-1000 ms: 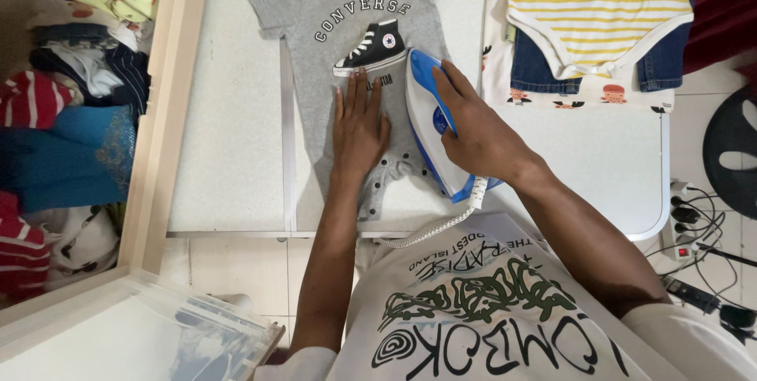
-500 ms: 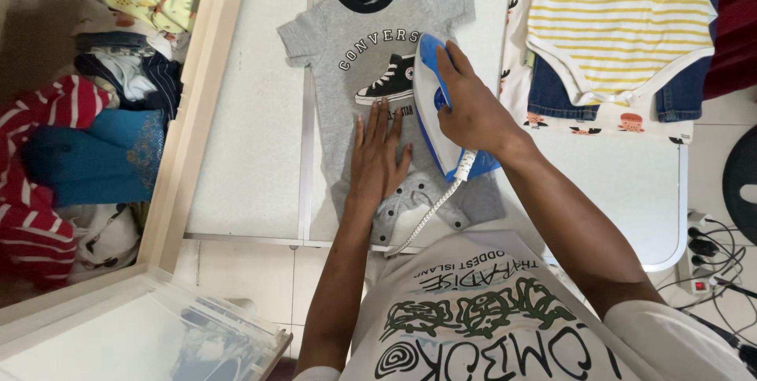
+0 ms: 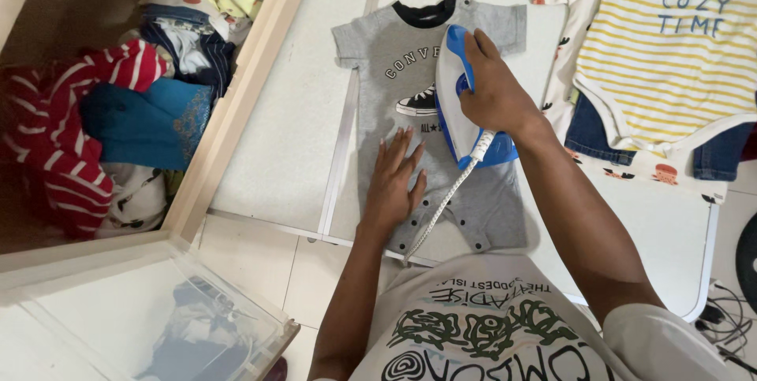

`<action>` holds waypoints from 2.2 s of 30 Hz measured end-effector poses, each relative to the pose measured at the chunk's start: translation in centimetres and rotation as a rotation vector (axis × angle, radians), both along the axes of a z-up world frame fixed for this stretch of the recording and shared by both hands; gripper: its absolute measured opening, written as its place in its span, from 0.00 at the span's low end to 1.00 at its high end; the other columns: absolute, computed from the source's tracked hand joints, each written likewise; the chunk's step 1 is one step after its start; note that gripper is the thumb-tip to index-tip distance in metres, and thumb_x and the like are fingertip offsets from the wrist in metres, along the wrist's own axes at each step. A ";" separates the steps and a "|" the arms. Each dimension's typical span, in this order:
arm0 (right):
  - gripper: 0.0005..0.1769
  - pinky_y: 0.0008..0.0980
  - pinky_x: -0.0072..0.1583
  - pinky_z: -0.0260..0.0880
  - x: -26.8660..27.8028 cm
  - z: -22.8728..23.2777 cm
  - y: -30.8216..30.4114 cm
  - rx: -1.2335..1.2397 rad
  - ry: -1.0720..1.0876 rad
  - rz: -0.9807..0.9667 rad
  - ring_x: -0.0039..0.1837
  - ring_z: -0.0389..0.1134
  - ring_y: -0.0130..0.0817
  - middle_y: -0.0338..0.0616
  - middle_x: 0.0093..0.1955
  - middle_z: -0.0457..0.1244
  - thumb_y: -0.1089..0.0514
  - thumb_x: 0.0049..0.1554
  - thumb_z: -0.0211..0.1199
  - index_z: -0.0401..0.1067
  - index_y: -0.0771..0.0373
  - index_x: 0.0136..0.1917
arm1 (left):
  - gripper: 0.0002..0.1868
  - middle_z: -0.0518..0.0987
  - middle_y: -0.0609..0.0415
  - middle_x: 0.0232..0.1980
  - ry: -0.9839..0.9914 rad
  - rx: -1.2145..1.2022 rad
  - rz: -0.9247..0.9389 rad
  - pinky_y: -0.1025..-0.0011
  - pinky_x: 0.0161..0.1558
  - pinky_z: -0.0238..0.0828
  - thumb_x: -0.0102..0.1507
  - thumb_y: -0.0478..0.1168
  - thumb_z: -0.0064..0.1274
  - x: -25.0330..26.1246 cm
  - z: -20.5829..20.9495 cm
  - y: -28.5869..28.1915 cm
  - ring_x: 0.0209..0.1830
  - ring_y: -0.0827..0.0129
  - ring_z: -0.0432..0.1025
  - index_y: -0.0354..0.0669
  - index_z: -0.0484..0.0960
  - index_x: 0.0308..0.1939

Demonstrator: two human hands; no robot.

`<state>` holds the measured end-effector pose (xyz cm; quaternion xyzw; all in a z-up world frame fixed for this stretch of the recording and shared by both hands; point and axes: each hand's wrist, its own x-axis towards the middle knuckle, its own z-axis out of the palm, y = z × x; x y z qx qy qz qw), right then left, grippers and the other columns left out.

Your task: The person irons a gray baby onesie on a white ironing board, flipping it over to smooth both sides. They then retrieve a yellow patterned baby onesie from a drawer and iron it as well.

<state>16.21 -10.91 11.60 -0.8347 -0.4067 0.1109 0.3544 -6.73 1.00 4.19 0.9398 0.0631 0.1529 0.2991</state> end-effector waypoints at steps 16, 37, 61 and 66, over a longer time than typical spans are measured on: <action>0.47 0.43 0.81 0.48 3.5 -3.3 2.6 0.033 -0.015 -0.037 0.83 0.45 0.68 0.78 0.81 0.43 0.72 0.48 0.57 0.47 0.83 0.79 | 0.44 0.45 0.37 0.83 0.302 0.108 -0.059 0.47 0.79 0.27 0.65 0.59 0.52 -5.0 0.9 -0.8 0.84 0.48 0.39 0.41 0.57 0.78; 0.48 0.48 0.74 0.59 3.4 -1.1 3.4 -0.070 0.050 -0.131 0.77 0.51 0.69 0.74 0.83 0.39 0.75 0.47 0.54 0.47 0.75 0.80 | 0.26 0.57 0.34 0.79 0.109 0.040 0.085 0.50 0.80 0.39 0.74 0.41 0.33 20.7 -5.1 7.3 0.82 0.45 0.47 0.34 0.66 0.75; 0.46 0.43 0.77 0.57 9.2 0.5 0.8 0.009 -0.070 -0.020 0.80 0.52 0.65 0.72 0.80 0.49 0.73 0.48 0.63 0.55 0.76 0.79 | 0.29 0.58 0.39 0.80 0.090 0.260 0.128 0.53 0.80 0.40 0.68 0.45 0.46 20.5 -4.2 7.5 0.83 0.53 0.48 0.36 0.69 0.73; 0.47 0.44 0.76 0.56 10.0 -0.1 0.1 -0.026 -0.041 -0.030 0.79 0.51 0.65 0.72 0.80 0.49 0.72 0.47 0.64 0.55 0.73 0.79 | 0.28 0.58 0.41 0.80 0.067 0.276 0.126 0.54 0.81 0.41 0.70 0.46 0.44 20.1 -4.2 7.3 0.84 0.54 0.49 0.37 0.70 0.72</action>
